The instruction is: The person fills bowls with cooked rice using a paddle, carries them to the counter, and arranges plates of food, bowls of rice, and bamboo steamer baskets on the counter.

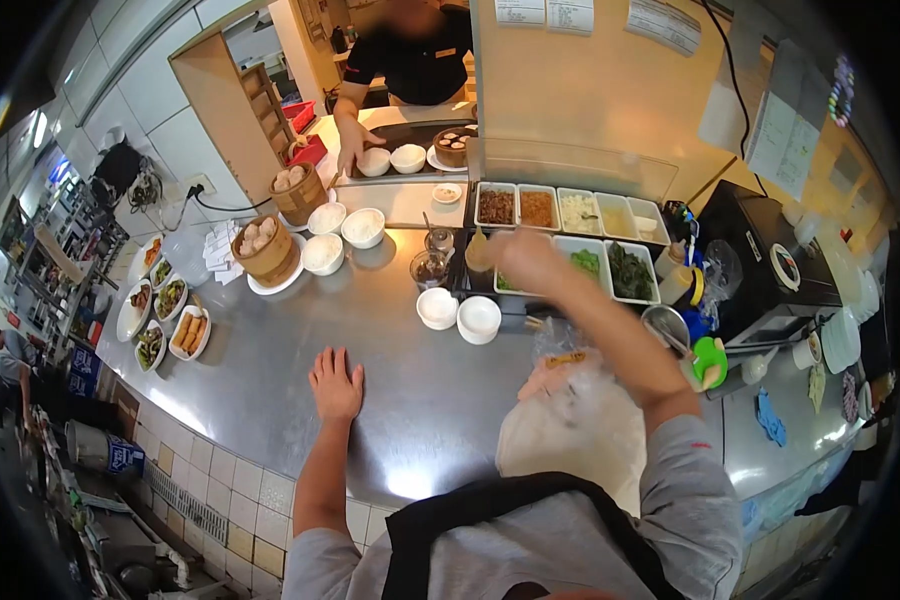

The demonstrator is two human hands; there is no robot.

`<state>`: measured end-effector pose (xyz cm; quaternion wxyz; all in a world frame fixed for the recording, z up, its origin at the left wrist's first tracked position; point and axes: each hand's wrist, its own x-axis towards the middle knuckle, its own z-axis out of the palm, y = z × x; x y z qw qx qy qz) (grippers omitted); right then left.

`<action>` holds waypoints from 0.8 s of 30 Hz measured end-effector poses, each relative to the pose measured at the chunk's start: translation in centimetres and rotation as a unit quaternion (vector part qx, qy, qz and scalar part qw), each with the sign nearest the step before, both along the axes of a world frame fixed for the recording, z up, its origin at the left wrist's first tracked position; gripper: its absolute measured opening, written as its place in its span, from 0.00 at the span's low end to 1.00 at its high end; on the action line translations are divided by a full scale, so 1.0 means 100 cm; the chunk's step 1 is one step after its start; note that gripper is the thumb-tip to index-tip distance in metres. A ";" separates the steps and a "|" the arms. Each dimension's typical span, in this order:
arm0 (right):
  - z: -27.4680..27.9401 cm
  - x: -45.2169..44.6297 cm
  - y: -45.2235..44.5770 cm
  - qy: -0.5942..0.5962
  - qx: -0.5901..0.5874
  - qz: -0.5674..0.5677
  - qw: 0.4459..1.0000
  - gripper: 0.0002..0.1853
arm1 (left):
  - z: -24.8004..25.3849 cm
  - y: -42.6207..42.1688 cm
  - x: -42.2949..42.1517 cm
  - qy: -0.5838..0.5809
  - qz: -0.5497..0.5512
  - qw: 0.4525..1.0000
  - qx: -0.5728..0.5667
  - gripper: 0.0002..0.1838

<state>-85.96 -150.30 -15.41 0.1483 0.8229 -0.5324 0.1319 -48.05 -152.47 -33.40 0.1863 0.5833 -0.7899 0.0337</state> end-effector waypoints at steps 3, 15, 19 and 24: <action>-0.042 0.081 0.062 -0.103 0.157 0.026 0.982 0.09 | -0.003 0.000 0.001 0.007 0.003 1.000 0.007 0.26; -0.108 0.278 0.093 -0.249 0.414 -0.028 0.875 0.16 | -0.016 -0.033 0.084 0.476 0.089 0.874 -0.033 0.19; -0.129 0.345 0.054 -0.297 0.319 0.087 0.896 0.14 | -0.017 -0.091 0.235 0.529 0.226 0.811 -0.106 0.22; -0.139 0.460 -0.022 -0.299 0.384 0.113 0.866 0.15 | -0.045 -0.196 0.433 0.453 0.409 0.754 -0.245 0.29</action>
